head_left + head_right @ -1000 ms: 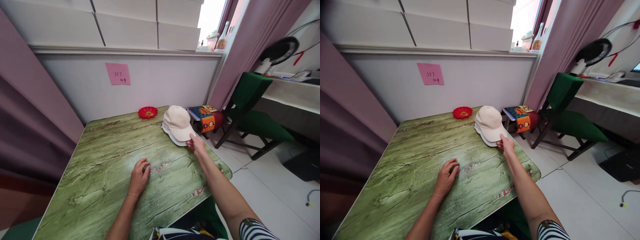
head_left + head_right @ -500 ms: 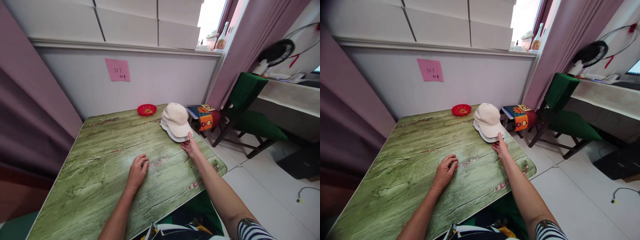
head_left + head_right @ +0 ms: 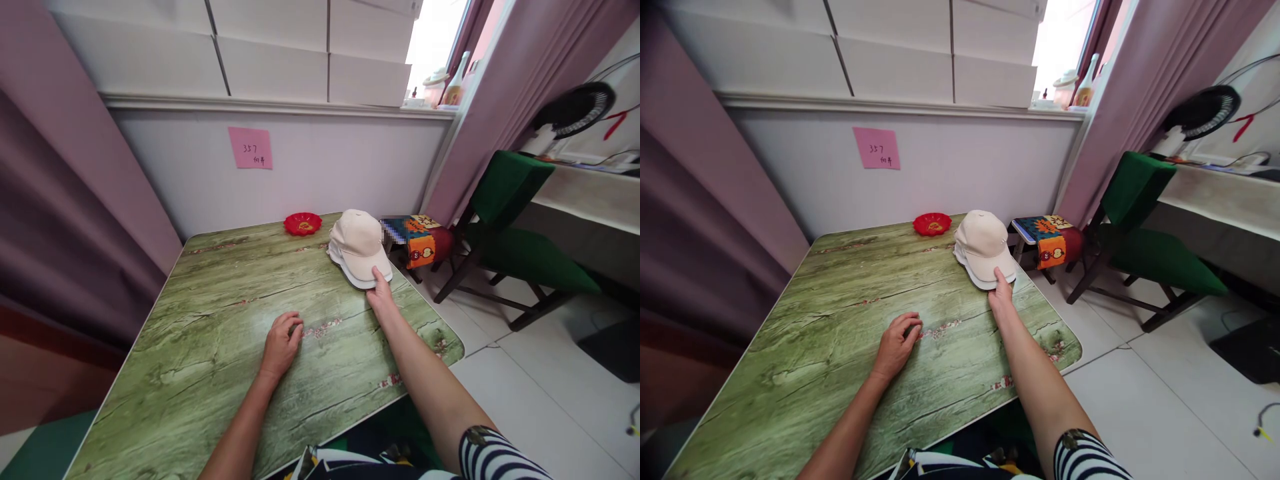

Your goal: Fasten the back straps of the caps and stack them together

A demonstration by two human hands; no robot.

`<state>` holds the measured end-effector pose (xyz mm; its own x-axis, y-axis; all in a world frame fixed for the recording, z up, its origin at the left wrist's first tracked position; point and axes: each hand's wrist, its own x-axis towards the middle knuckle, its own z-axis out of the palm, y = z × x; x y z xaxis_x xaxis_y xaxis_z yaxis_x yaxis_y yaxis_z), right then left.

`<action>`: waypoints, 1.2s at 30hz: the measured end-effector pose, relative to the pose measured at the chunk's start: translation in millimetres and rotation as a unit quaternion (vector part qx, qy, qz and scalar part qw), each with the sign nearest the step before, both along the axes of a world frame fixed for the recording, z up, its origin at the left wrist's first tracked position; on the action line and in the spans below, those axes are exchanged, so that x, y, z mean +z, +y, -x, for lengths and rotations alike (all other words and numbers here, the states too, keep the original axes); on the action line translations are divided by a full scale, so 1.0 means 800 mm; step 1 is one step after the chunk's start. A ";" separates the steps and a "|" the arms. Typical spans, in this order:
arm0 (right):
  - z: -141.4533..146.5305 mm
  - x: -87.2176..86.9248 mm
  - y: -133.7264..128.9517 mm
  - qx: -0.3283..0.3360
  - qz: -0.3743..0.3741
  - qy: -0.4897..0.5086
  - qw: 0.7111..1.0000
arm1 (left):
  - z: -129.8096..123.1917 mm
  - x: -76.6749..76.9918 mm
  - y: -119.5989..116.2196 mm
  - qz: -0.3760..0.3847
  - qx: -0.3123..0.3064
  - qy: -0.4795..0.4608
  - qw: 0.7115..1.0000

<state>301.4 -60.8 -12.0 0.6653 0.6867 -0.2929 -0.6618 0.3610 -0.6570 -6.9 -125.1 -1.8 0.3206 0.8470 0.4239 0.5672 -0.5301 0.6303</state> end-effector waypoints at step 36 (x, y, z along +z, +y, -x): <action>0.122 0.012 -0.135 0.240 0.134 -0.531 0.802 | -0.002 0.006 -0.012 0.003 -0.013 0.001 1.000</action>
